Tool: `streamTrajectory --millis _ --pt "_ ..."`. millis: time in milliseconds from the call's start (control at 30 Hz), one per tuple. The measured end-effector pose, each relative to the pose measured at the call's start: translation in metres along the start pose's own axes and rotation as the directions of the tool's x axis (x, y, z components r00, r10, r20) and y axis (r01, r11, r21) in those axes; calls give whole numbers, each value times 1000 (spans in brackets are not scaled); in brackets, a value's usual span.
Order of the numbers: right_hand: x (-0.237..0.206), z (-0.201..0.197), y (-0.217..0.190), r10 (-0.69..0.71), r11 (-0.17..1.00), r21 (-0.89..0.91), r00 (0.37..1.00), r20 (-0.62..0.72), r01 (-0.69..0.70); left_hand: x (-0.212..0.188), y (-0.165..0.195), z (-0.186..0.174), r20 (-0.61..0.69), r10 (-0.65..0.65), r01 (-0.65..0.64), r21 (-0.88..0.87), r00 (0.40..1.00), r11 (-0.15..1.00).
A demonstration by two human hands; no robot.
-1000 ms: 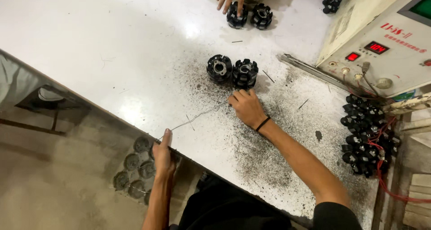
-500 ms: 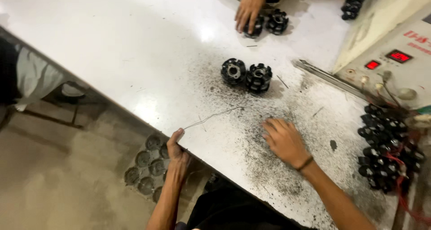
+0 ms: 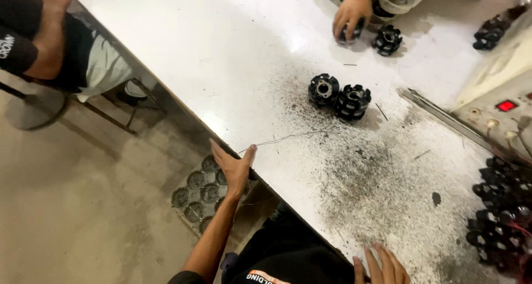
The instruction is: The person uses a handheld tool on the centers of black motor rotors laid out on a workbench, then places the rotors one by one into the slots of a molded pulp tray, arranging them in rows.
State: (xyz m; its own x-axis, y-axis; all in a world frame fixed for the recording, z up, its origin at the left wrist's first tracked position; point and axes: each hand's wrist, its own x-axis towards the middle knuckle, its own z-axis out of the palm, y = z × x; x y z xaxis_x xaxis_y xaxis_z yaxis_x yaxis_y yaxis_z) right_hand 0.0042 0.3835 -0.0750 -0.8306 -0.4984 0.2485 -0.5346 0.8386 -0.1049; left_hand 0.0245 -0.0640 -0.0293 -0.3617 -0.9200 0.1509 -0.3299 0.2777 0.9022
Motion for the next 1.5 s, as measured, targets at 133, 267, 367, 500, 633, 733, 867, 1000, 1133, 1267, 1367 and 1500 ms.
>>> streamTrajectory --millis 133,267,367,500,633,733,867,1000,1133,1267,1367,1500 --pt "25 -53 -33 48 983 184 968 -247 -2 0 29 9 124 477 -492 178 870 852" --pt "116 -111 -25 -203 955 157 941 -269 251 -4 97 84 449 647 -663 -148 616 734" --pt "182 -130 -17 -266 937 160 929 -256 312 -8 162 168 312 861 -867 -175 402 468" --pt "248 -131 0 -226 948 190 960 -166 256 -5 216 234 404 779 -870 100 480 483" --pt "295 -114 22 -209 940 265 977 -50 214 5 209 232 573 780 -848 -259 251 462" --pt "323 -91 27 -321 876 389 947 27 286 -8 191 206 656 735 -794 -348 173 498" --pt "327 -81 39 -260 852 493 959 109 175 -38 176 195 885 361 -399 -230 294 888" --pt "274 -90 64 98 934 335 990 96 -125 -45 166 211 695 690 -693 -394 205 603" --pt "225 -75 81 262 965 -66 952 157 -254 -57 159 206 604 787 -716 -494 126 493" --pt "210 -61 91 166 974 -140 981 -97 -178 -111 168 183 630 747 -641 -667 -211 380" --pt "178 -66 77 33 974 -212 982 -188 -73 -125 174 180 636 726 -451 -746 -261 491" --pt "113 -83 37 126 991 43 992 -16 -125 -76 164 205 713 678 -754 -344 177 559"
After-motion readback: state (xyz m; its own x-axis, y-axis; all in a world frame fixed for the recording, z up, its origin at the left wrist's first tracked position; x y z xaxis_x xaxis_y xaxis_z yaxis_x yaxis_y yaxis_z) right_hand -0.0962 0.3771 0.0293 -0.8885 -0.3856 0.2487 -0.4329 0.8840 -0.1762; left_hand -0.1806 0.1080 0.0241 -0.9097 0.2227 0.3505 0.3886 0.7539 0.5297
